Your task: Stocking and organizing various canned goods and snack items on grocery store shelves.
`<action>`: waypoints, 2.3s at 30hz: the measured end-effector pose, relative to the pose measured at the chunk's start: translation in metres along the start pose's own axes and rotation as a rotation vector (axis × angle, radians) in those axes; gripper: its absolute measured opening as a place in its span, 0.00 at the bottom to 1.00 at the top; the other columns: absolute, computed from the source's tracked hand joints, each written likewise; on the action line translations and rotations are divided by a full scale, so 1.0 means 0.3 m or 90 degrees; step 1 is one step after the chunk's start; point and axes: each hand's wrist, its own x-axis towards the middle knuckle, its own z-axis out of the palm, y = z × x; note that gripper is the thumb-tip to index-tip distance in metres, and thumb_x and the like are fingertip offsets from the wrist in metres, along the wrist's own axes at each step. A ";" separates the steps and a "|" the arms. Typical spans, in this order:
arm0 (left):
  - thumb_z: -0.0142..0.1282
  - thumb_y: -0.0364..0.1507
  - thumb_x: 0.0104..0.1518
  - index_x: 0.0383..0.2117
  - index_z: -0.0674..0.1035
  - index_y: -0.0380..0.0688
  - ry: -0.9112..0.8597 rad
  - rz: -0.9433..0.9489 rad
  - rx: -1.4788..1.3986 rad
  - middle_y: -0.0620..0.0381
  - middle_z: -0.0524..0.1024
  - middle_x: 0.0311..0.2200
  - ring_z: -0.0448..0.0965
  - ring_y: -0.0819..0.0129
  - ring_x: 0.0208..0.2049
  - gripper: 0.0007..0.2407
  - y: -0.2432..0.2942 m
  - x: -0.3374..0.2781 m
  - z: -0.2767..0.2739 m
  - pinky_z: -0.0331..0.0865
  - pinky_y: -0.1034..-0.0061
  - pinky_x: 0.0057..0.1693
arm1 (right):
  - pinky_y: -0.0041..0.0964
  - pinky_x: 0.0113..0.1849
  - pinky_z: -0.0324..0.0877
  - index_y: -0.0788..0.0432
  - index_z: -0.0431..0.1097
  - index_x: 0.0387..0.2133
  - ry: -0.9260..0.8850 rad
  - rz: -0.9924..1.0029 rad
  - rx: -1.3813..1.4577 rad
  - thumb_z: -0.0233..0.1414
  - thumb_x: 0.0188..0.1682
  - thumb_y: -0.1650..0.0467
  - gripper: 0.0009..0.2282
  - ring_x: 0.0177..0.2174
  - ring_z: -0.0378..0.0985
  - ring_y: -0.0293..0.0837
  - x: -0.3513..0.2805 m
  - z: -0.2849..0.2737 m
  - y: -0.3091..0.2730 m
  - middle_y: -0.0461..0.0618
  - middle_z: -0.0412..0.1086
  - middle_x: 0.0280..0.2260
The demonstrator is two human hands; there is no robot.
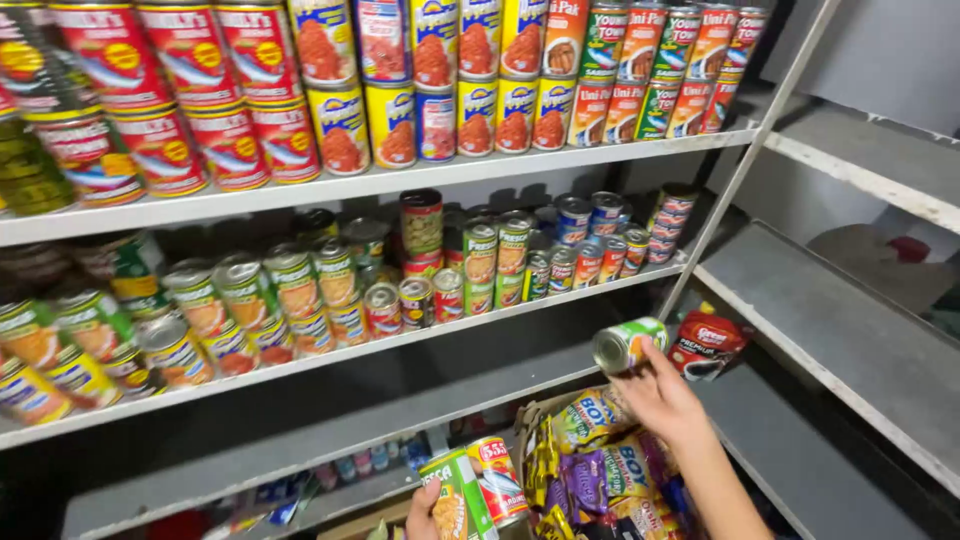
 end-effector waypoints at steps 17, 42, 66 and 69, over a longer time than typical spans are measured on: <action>0.47 0.42 0.57 0.47 0.77 0.27 0.223 0.141 0.087 0.43 0.81 0.38 0.82 0.59 0.34 0.24 -0.056 0.480 0.273 0.76 0.67 0.41 | 0.40 0.46 0.70 0.66 0.67 0.50 -0.034 -0.290 -0.538 0.62 0.48 0.72 0.19 0.43 0.77 0.42 0.584 0.182 -0.331 0.53 0.74 0.45; 0.50 0.37 0.55 0.47 0.75 0.23 0.225 0.160 -0.012 0.32 0.80 0.41 0.84 0.48 0.39 0.23 -0.188 0.588 0.160 0.78 0.57 0.47 | 0.38 0.34 0.78 0.71 0.65 0.45 -0.074 -0.601 -1.024 0.73 0.33 0.70 0.30 0.33 0.84 0.46 0.727 0.319 -0.253 0.60 0.78 0.35; 0.49 0.39 0.55 0.46 0.78 0.33 0.240 0.004 -0.106 0.42 0.81 0.41 0.84 0.56 0.40 0.21 -0.207 0.557 0.295 0.78 0.63 0.51 | 0.30 0.42 0.73 0.61 0.69 0.52 -0.431 0.097 -0.981 0.52 0.53 0.64 0.17 0.40 0.77 0.34 0.270 0.185 0.042 0.49 0.77 0.40; 0.50 0.40 0.57 0.47 0.78 0.31 0.175 0.012 -0.087 0.41 0.81 0.42 0.83 0.57 0.41 0.22 -0.205 0.546 0.320 0.77 0.64 0.51 | 0.32 0.42 0.73 0.65 0.74 0.48 -0.422 0.184 -0.895 0.57 0.50 0.66 0.17 0.39 0.78 0.36 0.266 0.184 0.035 0.51 0.78 0.39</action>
